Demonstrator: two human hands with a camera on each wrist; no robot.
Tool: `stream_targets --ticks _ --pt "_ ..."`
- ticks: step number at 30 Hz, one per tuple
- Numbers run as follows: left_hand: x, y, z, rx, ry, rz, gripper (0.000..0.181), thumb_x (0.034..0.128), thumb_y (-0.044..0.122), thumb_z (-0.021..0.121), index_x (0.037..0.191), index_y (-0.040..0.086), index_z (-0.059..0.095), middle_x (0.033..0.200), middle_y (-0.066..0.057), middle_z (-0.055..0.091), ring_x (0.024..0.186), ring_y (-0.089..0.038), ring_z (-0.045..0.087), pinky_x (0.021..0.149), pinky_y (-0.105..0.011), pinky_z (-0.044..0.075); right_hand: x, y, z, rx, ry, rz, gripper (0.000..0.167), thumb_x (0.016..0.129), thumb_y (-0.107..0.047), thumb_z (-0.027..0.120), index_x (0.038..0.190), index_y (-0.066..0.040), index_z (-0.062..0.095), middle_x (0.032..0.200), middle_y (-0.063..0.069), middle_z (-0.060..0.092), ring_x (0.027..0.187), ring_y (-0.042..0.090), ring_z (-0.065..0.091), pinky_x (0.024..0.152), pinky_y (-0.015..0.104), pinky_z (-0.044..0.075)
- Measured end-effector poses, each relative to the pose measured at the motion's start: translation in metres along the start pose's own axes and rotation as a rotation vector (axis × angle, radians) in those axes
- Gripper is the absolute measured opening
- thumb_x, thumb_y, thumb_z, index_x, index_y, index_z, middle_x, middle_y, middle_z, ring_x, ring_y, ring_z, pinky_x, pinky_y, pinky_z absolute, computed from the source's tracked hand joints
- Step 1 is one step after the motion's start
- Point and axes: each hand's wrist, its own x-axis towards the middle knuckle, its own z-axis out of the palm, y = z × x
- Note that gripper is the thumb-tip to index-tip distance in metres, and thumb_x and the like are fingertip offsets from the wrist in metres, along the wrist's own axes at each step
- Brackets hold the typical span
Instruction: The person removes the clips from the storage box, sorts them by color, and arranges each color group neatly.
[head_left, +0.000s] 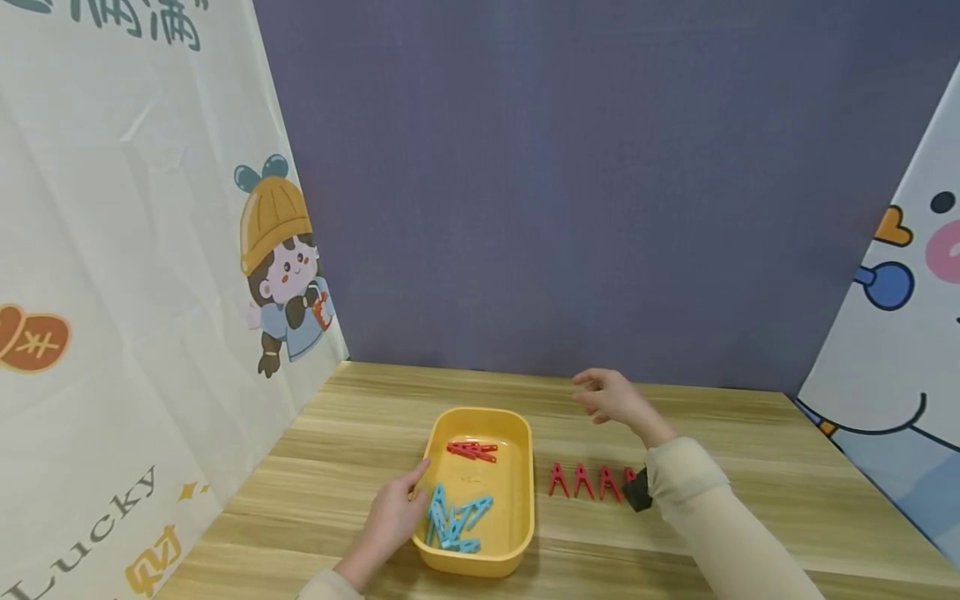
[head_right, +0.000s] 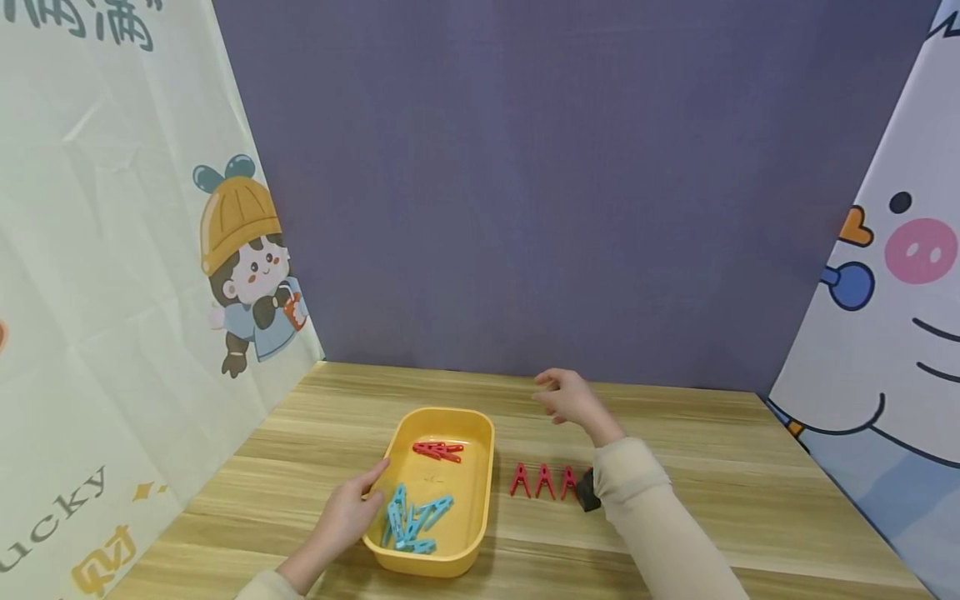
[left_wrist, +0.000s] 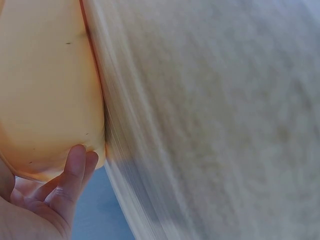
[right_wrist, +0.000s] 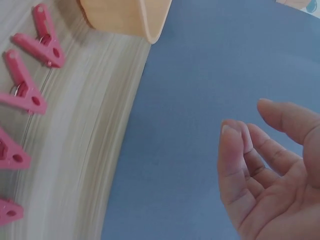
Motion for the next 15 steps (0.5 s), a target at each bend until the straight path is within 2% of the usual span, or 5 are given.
stream_targets --ticks 8,15 --pt "-0.004 -0.003 -0.004 -0.009 -0.007 0.009 0.042 0.0844 0.003 0.056 0.126 0.002 0.055 0.117 -0.026 0.056 0.083 -0.027 0.057 0.063 -0.034 0.047 0.001 -0.017 0.015 0.001 0.012 -0.005 0.038 0.089 -0.012 0.06 0.123 0.003 0.052 0.09 0.013 0.057 0.071 0.02 0.058 0.057 0.036 0.052" --pt "-0.007 -0.004 -0.008 -0.027 -0.012 0.013 0.042 0.0842 0.004 0.056 0.126 0.002 0.055 0.117 -0.027 0.055 0.081 -0.027 0.057 0.057 -0.033 0.046 0.001 -0.03 0.028 0.032 0.016 -0.015 0.037 0.088 -0.009 0.06 0.121 0.005 0.053 0.088 0.011 0.059 0.068 0.022 0.058 0.056 0.037 0.052"
